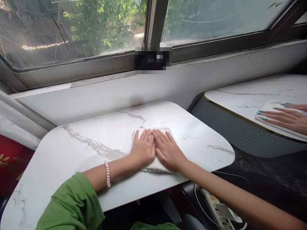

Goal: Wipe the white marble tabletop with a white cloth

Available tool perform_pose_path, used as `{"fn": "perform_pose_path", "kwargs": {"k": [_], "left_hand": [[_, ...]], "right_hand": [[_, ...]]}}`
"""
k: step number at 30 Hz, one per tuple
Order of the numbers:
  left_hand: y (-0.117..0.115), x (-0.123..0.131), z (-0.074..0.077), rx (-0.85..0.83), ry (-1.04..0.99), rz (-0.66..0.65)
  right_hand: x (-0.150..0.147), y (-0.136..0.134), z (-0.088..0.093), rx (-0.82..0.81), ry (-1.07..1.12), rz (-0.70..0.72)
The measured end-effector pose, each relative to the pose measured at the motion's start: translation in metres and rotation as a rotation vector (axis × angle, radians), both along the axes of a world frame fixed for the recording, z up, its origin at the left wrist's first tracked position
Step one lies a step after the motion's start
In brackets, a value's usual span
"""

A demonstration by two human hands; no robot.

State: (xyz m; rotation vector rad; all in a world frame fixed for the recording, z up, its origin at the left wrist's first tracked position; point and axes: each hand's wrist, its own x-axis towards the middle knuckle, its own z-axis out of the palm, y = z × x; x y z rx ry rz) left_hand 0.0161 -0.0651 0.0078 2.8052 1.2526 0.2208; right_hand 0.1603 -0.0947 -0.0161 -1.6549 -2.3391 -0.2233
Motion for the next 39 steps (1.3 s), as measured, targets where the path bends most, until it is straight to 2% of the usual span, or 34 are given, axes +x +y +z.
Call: {"fn": "perform_pose_path", "kwargs": {"k": [3, 7, 10, 14, 18, 23, 27, 33, 39], "left_hand": [[0.041, -0.014, -0.002, 0.024, -0.008, 0.088], [0.101, -0.036, -0.004, 0.056, -0.024, 0.253], [0.136, -0.048, -0.003, 0.084, -0.020, 0.310], [0.158, -0.054, -0.003, 0.114, -0.018, 0.358], [0.160, -0.053, -0.005, 0.142, -0.021, 0.367], [0.147, -0.052, -0.004, 0.139, -0.011, 0.377], [0.117, -0.051, -0.004, 0.137, 0.001, 0.375], [0.035, -0.049, -0.007, 0.128, -0.024, 0.308], [-0.046, -0.053, -0.003, 0.084, -0.017, 0.200]], "right_hand": [[-0.018, 0.050, 0.006, -0.067, 0.023, 0.008], [-0.043, 0.126, 0.012, -0.124, 0.046, 0.112], [-0.058, 0.168, 0.014, -0.131, 0.088, 0.132], [-0.066, 0.194, 0.014, -0.119, 0.118, 0.160], [-0.065, 0.197, 0.011, -0.117, 0.129, 0.159], [-0.064, 0.185, 0.011, -0.130, 0.138, 0.146], [-0.063, 0.153, 0.013, -0.121, 0.126, 0.151], [-0.055, 0.066, 0.009, -0.055, 0.116, 0.159], [-0.052, -0.021, 0.005, 0.006, 0.071, 0.168]]}}
